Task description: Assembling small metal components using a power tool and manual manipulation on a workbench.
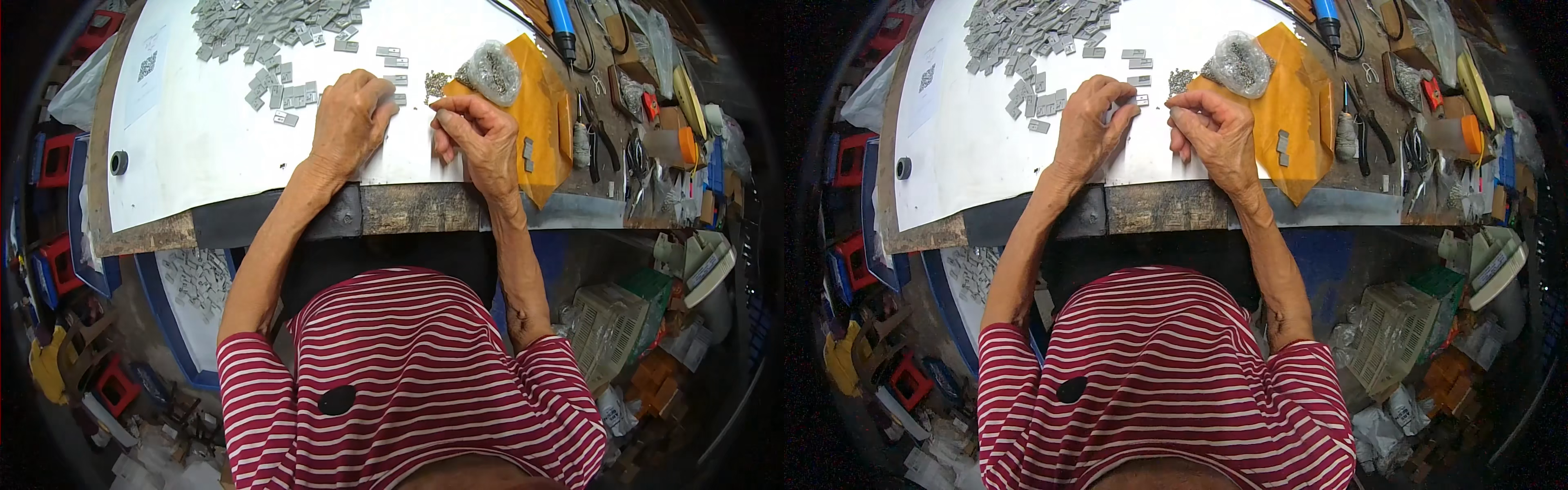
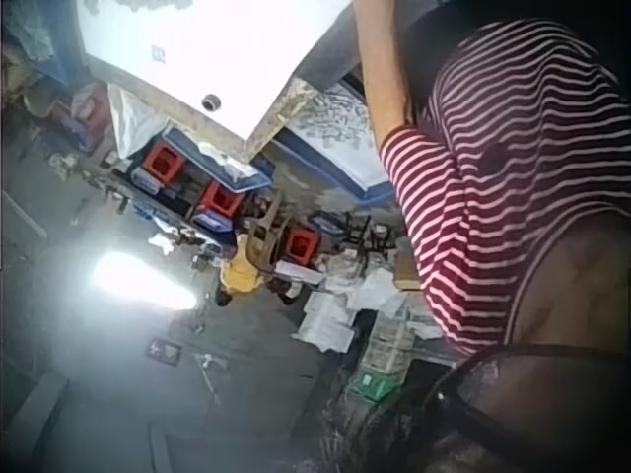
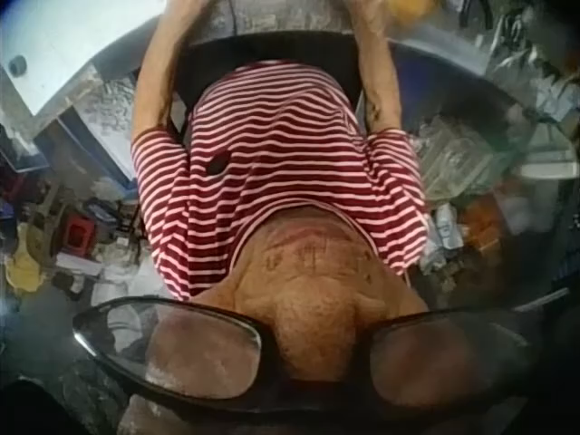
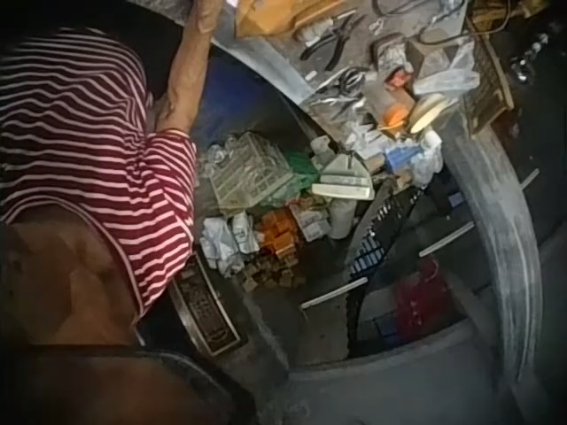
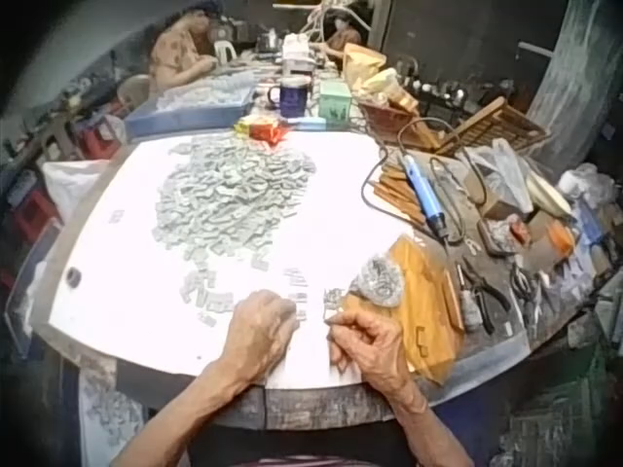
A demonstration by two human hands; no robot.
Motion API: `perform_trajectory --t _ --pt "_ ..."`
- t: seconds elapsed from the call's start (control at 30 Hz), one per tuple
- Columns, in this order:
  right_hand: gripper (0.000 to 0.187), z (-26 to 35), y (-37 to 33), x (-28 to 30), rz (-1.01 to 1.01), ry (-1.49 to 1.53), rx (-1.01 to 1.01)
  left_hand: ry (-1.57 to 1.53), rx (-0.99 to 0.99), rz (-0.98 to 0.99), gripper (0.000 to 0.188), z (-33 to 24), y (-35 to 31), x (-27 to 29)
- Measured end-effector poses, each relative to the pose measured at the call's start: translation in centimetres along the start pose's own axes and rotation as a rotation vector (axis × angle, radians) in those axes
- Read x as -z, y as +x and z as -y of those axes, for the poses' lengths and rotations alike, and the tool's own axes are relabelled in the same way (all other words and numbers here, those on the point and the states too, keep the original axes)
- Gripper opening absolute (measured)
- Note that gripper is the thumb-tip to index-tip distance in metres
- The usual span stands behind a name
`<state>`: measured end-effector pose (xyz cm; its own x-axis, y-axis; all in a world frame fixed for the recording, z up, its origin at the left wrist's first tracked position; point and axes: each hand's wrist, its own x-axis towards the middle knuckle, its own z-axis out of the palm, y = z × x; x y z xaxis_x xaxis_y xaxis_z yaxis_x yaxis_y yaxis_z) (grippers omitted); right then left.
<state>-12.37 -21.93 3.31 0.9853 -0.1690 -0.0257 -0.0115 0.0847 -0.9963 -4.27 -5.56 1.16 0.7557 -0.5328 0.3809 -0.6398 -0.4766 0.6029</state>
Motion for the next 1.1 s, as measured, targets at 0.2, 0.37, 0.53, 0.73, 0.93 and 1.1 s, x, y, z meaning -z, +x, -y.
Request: perform_trajectory --t 0.2,0.37,0.53,0.73,0.93,1.1 --pt "0.015 -0.1 0.0 0.1 -0.015 -0.002 0.010 0.120 -0.071 -0.012 0.016 -0.5 0.0 -0.1" --pt "0.012 -0.1 0.1 0.0 -0.013 -0.067 -0.046 0.108 -0.118 -0.058 0.014 -0.1 0.0 -0.3" --pt "0.012 -0.3 0.3 -0.2 -0.016 -0.144 -0.044 0.087 -0.118 -0.056 0.017 0.1 0.1 -0.4" --pt "0.012 -0.6 0.2 -0.3 -0.040 -0.138 -0.065 0.115 -0.110 -0.028 0.015 0.3 0.5 -0.5" --pt "0.012 -0.4 0.2 -0.5 -0.036 -0.146 -0.073 0.152 -0.051 -0.081 0.013 0.3 1.1 -0.9" --pt "0.012 -0.2 0.0 -0.4 -0.035 -0.147 -0.047 0.180 -0.052 -0.112 0.011 0.5 2.0 -1.5"
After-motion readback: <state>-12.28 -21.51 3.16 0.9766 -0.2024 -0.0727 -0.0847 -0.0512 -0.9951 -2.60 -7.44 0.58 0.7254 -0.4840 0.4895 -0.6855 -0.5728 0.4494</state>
